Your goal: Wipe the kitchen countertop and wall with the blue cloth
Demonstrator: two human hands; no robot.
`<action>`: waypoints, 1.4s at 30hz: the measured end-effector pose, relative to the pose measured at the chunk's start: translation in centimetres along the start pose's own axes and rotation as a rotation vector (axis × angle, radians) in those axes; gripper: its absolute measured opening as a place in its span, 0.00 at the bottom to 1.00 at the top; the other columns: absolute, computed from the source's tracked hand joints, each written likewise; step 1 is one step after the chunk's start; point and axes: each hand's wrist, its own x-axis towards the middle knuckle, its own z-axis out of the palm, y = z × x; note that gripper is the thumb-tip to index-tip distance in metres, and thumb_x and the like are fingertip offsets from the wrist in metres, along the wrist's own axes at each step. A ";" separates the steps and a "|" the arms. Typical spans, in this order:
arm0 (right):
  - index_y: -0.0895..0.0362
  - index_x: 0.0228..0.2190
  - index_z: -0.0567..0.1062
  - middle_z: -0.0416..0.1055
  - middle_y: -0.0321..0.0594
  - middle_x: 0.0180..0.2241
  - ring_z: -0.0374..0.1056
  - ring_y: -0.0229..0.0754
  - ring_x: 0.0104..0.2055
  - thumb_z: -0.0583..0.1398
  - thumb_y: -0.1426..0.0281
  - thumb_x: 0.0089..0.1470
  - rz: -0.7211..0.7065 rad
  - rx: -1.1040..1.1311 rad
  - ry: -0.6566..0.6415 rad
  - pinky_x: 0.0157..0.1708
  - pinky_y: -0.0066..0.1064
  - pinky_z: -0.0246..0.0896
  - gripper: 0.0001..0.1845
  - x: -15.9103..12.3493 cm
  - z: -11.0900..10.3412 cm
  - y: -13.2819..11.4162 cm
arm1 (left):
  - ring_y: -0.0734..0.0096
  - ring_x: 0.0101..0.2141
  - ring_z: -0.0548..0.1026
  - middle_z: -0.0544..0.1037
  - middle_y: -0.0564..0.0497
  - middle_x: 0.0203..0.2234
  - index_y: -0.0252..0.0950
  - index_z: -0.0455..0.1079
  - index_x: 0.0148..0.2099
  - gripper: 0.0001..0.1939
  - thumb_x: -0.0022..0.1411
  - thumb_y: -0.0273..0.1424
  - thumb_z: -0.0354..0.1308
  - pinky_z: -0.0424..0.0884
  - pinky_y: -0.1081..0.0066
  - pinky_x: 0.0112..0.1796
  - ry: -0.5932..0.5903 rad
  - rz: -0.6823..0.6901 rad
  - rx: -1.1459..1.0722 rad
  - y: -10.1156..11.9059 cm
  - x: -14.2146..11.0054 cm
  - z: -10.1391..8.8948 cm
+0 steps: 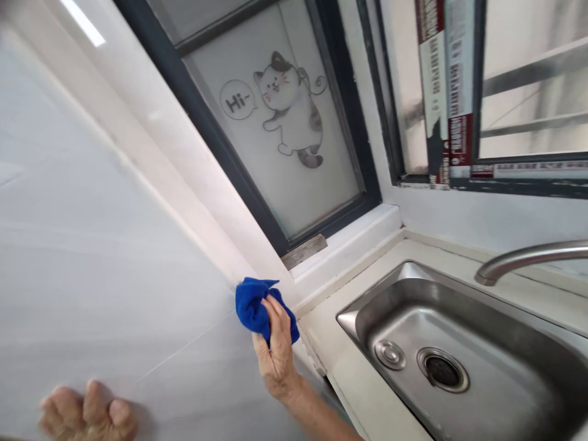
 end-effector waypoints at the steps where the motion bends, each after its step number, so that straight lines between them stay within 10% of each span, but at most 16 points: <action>1: 0.43 0.65 0.55 0.54 0.41 0.67 0.49 0.55 0.69 0.53 0.62 0.62 -0.153 -0.116 0.040 0.67 0.61 0.47 0.31 -0.8 0.5 0.9 | 0.43 0.70 0.41 0.42 0.53 0.73 0.54 0.45 0.71 0.41 0.59 0.31 0.54 0.40 0.32 0.64 0.045 0.067 0.071 -0.1 -0.2 0.1; 5: 0.34 0.59 0.65 0.73 0.36 0.52 0.64 0.56 0.59 0.55 0.71 0.56 -0.585 -0.509 -0.030 0.66 0.64 0.45 0.31 -4.7 1.0 6.7 | 0.48 0.70 0.46 0.46 0.44 0.73 0.44 0.49 0.71 0.38 0.60 0.30 0.53 0.47 0.38 0.66 0.098 0.166 0.199 0.0 -0.4 0.1; 10: 0.32 0.58 0.67 0.76 0.34 0.48 0.68 0.54 0.55 0.58 0.67 0.54 -0.719 -0.719 -0.414 0.60 0.55 0.57 0.30 -4.7 -0.8 8.9 | 0.46 0.70 0.48 0.48 0.42 0.72 0.43 0.50 0.71 0.38 0.59 0.30 0.54 0.48 0.40 0.66 0.119 0.164 0.210 0.7 -0.4 0.1; 18: 0.43 0.64 0.61 0.73 0.36 0.54 0.60 0.52 0.62 0.56 0.62 0.57 -1.241 -0.765 -0.305 0.68 0.48 0.42 0.33 7.4 2.4 -5.7 | 0.54 0.71 0.44 0.44 0.44 0.73 0.36 0.50 0.71 0.39 0.58 0.28 0.55 0.39 0.55 0.70 0.114 0.205 0.212 2.2 0.4 -0.9; 27: 0.57 0.63 0.59 0.56 0.52 0.65 0.50 0.57 0.68 0.53 0.59 0.61 -1.288 -0.794 0.076 0.67 0.58 0.44 0.32 18.1 8.2 -21.4 | 0.62 0.70 0.47 0.47 0.53 0.72 0.45 0.53 0.69 0.33 0.63 0.31 0.52 0.40 0.59 0.70 0.142 0.079 0.076 2.8 -0.4 -0.7; 42: 0.63 0.65 0.55 0.48 0.61 0.67 0.44 0.64 0.69 0.55 0.53 0.61 -1.027 -0.771 0.194 0.63 0.66 0.37 0.39 17.3 20.7 -32.6 | 0.62 0.70 0.48 0.49 0.51 0.71 0.43 0.57 0.68 0.33 0.61 0.34 0.56 0.40 0.59 0.70 0.152 0.109 0.048 2.5 -1.2 -0.7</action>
